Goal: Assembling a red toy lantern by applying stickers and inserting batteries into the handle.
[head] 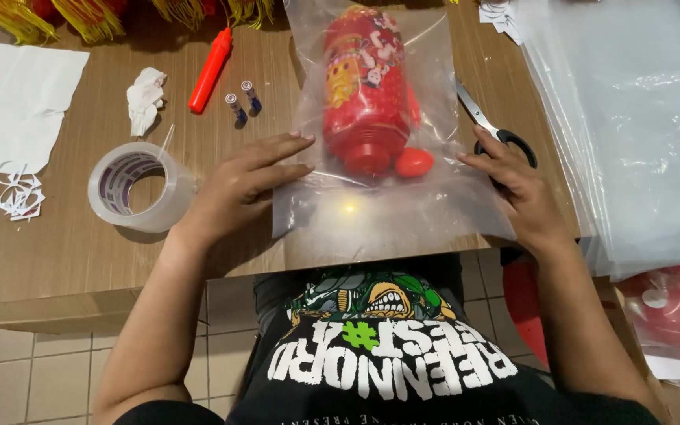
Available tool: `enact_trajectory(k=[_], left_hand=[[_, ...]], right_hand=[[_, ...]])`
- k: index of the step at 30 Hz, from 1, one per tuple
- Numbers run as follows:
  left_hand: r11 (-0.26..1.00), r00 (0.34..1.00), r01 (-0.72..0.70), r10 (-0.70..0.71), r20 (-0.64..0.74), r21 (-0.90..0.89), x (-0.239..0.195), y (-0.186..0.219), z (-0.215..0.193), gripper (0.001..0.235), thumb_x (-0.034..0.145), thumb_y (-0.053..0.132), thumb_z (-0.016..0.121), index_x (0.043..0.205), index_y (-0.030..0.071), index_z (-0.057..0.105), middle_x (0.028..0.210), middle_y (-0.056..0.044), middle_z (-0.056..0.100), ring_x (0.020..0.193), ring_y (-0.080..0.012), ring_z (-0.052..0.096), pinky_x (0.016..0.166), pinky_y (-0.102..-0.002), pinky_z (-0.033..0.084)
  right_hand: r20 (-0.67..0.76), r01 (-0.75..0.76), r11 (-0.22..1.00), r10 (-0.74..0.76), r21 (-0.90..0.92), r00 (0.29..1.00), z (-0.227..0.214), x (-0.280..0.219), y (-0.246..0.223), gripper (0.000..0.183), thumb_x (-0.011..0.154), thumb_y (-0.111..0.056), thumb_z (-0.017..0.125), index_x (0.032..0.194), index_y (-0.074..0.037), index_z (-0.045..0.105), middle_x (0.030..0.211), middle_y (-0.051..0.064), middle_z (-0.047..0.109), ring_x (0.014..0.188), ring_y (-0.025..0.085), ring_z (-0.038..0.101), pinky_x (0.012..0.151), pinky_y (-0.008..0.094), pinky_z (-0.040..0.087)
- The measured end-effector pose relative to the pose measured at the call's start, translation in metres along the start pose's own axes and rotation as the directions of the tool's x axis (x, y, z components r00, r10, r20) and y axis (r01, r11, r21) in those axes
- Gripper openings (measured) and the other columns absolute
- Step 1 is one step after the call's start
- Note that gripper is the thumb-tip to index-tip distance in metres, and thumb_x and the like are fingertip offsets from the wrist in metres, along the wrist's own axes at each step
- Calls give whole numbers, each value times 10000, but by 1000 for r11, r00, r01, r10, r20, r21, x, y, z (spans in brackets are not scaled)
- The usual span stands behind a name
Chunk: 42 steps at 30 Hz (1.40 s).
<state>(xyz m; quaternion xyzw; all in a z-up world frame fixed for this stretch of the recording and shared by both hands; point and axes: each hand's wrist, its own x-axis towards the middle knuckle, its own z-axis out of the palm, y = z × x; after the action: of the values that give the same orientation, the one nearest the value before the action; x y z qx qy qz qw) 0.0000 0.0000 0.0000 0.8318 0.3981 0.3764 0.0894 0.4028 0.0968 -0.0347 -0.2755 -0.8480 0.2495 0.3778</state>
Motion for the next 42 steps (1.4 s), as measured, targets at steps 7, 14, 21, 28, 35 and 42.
enact_trajectory(k=[7, 14, 21, 28, 35, 42], left_hand=[[970, 977, 111, -146, -153, -216, 10, 36, -4, 306, 894, -96, 706, 1138, 75, 776, 1107, -104, 785, 1152, -359, 727, 1015, -463, 561], [964, 974, 122, -162, -156, -236, 10, 45, -3, 364, 801, -100, 785, 1141, 28, 765, 1047, -152, 787, 1138, -419, 710, 1046, -523, 520], [986, 991, 100, -111, -80, -137, 8, 44, -15, 302, 836, -135, 706, 1065, 45, 789, 1006, -134, 797, 1132, -459, 696, 1030, -575, 514], [969, 967, 241, -234, 105, -57, -24, -1, -12, 473, 819, -104, 708, 1238, 115, 724, 1365, -229, 644, 1286, -364, 635, 1174, -493, 454], [884, 939, 317, -343, -15, -345, -10, 11, 2, 194, 1002, 7, 580, 1118, 26, 734, 1105, -161, 746, 1127, -302, 715, 1061, -465, 525], [846, 853, 231, -414, -319, -482, 17, 7, 31, 224, 1106, 192, 506, 1070, 69, 689, 821, -67, 702, 825, -201, 689, 910, -385, 558]], right_hand=[[-257, -78, 964, 145, 255, 955, 17, -7, -22, 189, 1037, 84, 561, 1177, 92, 689, 1256, 269, 687, 1289, 356, 617, 1143, 489, 471], [-354, -60, 975, 135, 216, 925, 29, -8, -31, 341, 947, -33, 760, 1245, 36, 609, 1268, 180, 633, 1269, 290, 597, 1120, 427, 475], [-381, -79, 995, 98, 65, 919, 20, -14, -28, 139, 902, 132, 828, 971, 44, 745, 976, 155, 705, 995, 290, 716, 954, 395, 553], [-157, -211, 917, 276, 338, 948, -2, -21, -19, 152, 994, 54, 670, 1130, -14, 668, 1172, 156, 707, 1246, 289, 696, 1226, 413, 561], [-127, -274, 858, 359, 434, 925, 10, -13, 12, 64, 1091, -61, 566, 1131, -43, 614, 1039, 104, 692, 1023, 188, 693, 1020, 349, 575], [-337, -167, 826, 392, 539, 856, 41, 12, 7, 135, 1184, -242, 427, 1159, -110, 444, 880, 141, 696, 893, 209, 727, 939, 335, 593]])
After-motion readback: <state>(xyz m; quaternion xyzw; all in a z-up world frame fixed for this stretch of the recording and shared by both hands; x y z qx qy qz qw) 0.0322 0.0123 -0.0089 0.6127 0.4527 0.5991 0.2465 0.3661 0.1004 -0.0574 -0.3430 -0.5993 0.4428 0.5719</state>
